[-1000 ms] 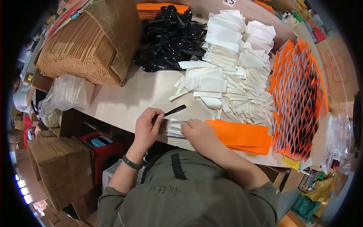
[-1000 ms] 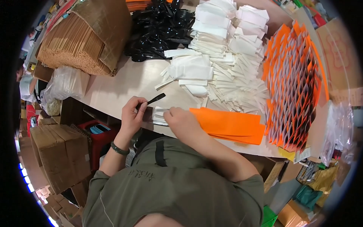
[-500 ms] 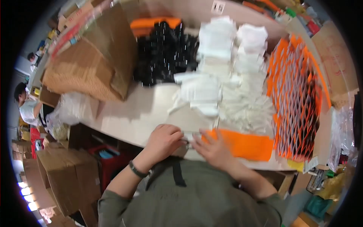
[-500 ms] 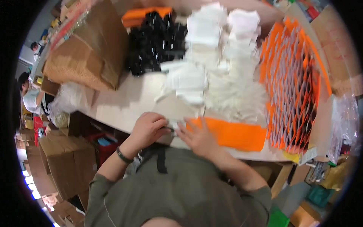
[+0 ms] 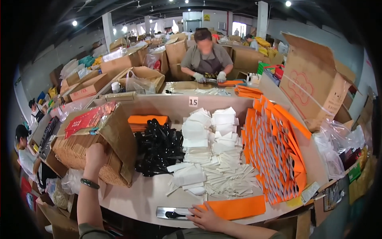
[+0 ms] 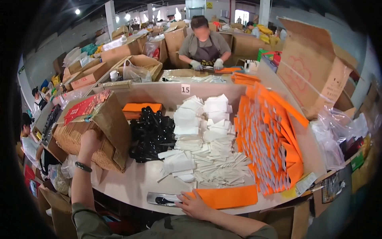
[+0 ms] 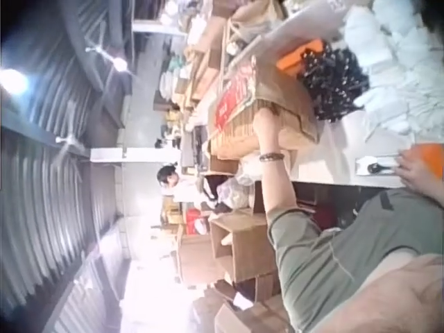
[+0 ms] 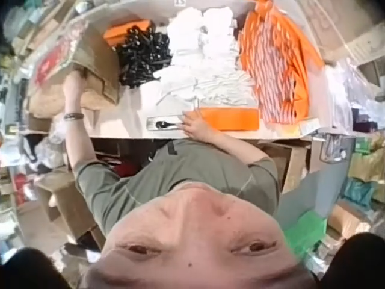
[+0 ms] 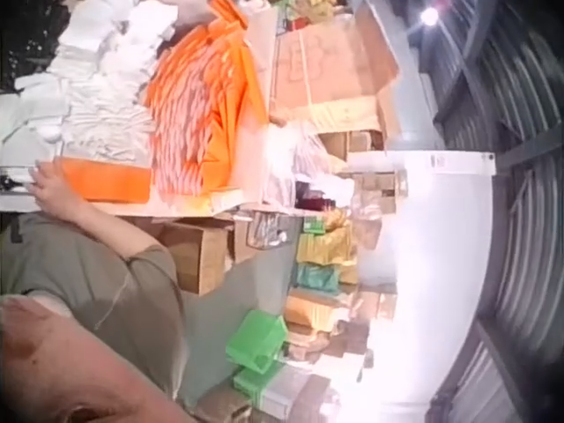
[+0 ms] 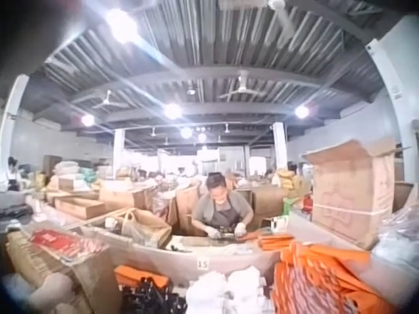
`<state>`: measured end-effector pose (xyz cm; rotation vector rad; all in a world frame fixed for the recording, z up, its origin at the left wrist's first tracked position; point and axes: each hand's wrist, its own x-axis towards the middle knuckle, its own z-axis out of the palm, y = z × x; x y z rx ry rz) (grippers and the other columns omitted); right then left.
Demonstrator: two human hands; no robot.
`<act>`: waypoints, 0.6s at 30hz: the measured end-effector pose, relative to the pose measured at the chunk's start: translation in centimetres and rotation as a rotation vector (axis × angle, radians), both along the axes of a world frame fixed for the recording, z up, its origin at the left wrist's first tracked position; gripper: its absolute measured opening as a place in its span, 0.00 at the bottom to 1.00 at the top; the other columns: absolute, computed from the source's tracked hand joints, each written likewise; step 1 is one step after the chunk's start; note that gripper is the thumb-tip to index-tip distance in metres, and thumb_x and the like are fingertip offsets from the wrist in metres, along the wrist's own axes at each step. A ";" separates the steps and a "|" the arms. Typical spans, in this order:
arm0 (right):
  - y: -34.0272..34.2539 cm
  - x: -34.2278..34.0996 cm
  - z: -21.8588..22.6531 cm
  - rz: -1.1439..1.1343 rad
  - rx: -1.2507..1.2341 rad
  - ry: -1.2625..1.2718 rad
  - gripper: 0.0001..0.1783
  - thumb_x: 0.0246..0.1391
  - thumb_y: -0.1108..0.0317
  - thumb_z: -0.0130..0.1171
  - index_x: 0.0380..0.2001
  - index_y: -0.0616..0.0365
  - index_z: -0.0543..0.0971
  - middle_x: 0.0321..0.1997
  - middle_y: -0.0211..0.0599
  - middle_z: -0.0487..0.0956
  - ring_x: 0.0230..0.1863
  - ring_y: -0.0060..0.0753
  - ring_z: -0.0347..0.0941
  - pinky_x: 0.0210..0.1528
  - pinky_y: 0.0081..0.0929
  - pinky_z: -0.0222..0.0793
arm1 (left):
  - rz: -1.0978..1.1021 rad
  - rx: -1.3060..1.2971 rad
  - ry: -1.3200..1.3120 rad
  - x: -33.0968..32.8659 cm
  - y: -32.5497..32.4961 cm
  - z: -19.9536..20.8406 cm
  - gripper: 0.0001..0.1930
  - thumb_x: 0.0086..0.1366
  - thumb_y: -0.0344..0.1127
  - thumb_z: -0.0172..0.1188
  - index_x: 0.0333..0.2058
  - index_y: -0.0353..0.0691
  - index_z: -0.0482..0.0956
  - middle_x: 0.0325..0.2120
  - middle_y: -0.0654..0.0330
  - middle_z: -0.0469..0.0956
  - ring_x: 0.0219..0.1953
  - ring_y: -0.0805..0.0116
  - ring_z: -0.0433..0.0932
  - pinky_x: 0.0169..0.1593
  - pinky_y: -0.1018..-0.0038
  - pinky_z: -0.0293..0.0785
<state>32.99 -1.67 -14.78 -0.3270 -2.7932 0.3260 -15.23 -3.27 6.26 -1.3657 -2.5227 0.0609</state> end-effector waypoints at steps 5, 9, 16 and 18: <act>2.3 0.6 -0.5 0.072 -0.162 0.124 0.29 0.50 0.64 0.66 0.57 0.44 0.75 0.66 0.62 0.64 0.64 0.59 0.65 0.61 0.58 0.63 | -0.234 0.385 0.085 0.3 -3.6 -0.3 0.07 0.68 0.25 0.49 0.42 0.34 0.73 0.34 0.47 0.77 0.38 0.50 0.77 0.43 0.60 0.73; 2.7 0.5 0.7 0.029 -0.284 0.205 0.27 0.50 0.68 0.66 0.56 0.44 0.78 0.66 0.67 0.63 0.66 0.66 0.61 0.68 0.51 0.60 | 0.073 1.040 -0.950 2.6 -12.6 -9.2 0.12 0.73 0.36 0.53 0.50 0.38 0.76 0.35 0.70 0.74 0.36 0.79 0.70 0.40 0.78 0.68; 2.3 0.9 4.1 -0.033 -0.204 -0.061 0.23 0.57 0.61 0.61 0.56 0.37 0.77 0.67 0.67 0.61 0.69 0.67 0.57 0.69 0.60 0.52 | -0.266 0.075 -1.426 15.0 -9.5 -14.3 0.04 0.64 0.25 0.62 0.37 0.32 0.80 0.29 0.68 0.76 0.34 0.77 0.72 0.41 0.80 0.70; 1.9 0.7 4.0 -0.036 -0.185 -0.084 0.23 0.56 0.61 0.62 0.57 0.36 0.77 0.67 0.67 0.61 0.69 0.67 0.58 0.69 0.61 0.52 | -0.227 0.014 -1.311 14.5 -9.2 -14.6 0.05 0.62 0.25 0.66 0.36 0.31 0.80 0.26 0.65 0.80 0.32 0.76 0.76 0.40 0.77 0.73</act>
